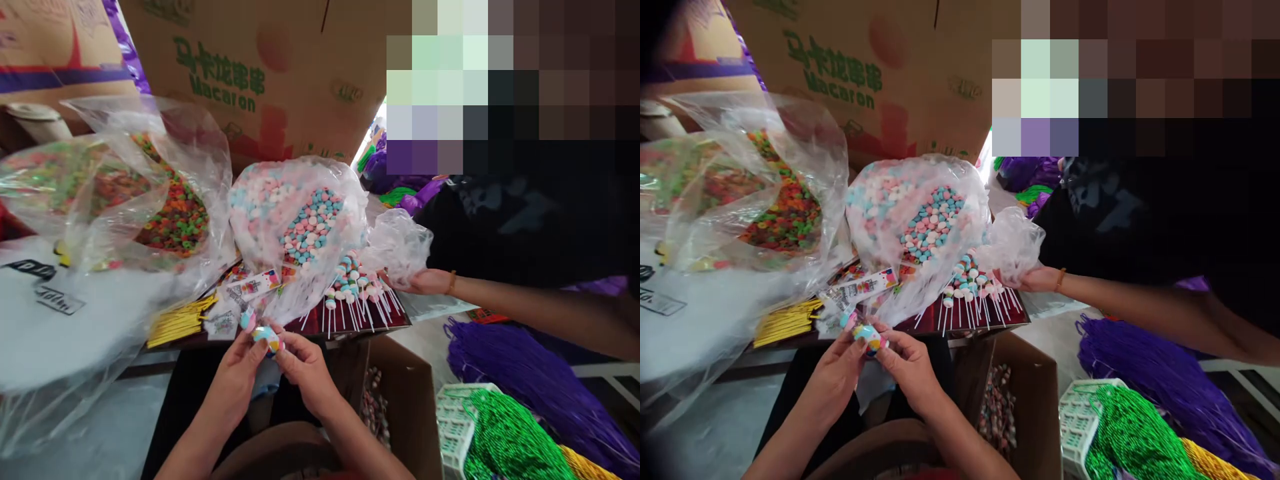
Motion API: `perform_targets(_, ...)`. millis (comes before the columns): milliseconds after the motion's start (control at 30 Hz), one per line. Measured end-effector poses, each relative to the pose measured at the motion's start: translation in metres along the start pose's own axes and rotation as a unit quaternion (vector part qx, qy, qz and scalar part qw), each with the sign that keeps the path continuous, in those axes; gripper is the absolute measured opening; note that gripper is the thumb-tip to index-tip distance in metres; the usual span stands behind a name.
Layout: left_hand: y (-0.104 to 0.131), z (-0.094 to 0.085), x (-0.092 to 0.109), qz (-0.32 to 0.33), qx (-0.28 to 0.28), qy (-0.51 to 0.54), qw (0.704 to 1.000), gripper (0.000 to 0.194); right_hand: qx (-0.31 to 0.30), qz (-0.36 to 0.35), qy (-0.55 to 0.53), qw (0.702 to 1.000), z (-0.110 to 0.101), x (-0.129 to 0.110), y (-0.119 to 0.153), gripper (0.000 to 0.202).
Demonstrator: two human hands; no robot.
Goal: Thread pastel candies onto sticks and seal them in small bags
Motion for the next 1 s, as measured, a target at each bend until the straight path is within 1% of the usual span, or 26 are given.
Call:
perform_targets(67,-0.006,-0.002,-0.002,-0.022,0.028,-0.005,0.999,0.068,0.0,0.006,-0.011,1.0,-0.003,0.0,-0.003,0.057)
perform_targets(167,-0.016,0.001,-0.005,-0.04,0.031,-0.039,0.998,0.066,-0.011,-0.001,-0.018,1.0,-0.01,-0.004,-0.006,0.057)
perform_targets(233,-0.023,0.005,-0.006,-0.036,0.026,-0.065,0.997,0.062,-0.022,-0.026,-0.019,0.999,-0.015,-0.009,-0.009,0.055)
perform_targets(300,-0.029,0.006,-0.008,-0.031,0.025,-0.084,0.996,0.061,-0.03,-0.066,-0.019,0.997,-0.019,-0.015,-0.013,0.053)
perform_targets(400,-0.039,0.006,-0.012,-0.029,0.008,-0.105,0.994,0.058,-0.033,-0.12,0.012,0.992,-0.023,-0.021,-0.019,0.042)
perform_targets(467,-0.044,0.004,-0.016,-0.032,-0.005,-0.118,0.993,0.056,-0.024,-0.138,0.028,0.99,-0.025,-0.021,-0.023,0.035)
perform_targets(567,-0.048,-0.001,-0.019,-0.028,-0.01,-0.131,0.991,0.055,-0.007,-0.122,0.009,0.992,-0.029,-0.018,-0.029,0.032)
perform_targets(633,-0.05,-0.003,-0.02,-0.023,-0.015,-0.138,0.99,0.053,-0.002,-0.098,-0.002,0.995,-0.03,-0.015,-0.032,0.035)
perform_targets(733,-0.05,-0.004,-0.021,-0.025,-0.018,-0.149,0.988,0.052,0.001,-0.092,-0.01,0.996,-0.03,-0.013,-0.035,0.039)
perform_targets(1000,-0.05,0.002,-0.019,-0.033,0.003,-0.138,0.99,0.058,0.011,-0.067,-0.021,0.997,-0.032,-0.011,-0.037,0.044)
Point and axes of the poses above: each hand's wrist, its own y-axis away from the middle knuckle, its own z-axis out of the palm, x = y × z, the point moved 4 cm from there along -y, towards the middle knuckle, and after that the axes turned 10 degrees about -x, right-handed, at the moved point
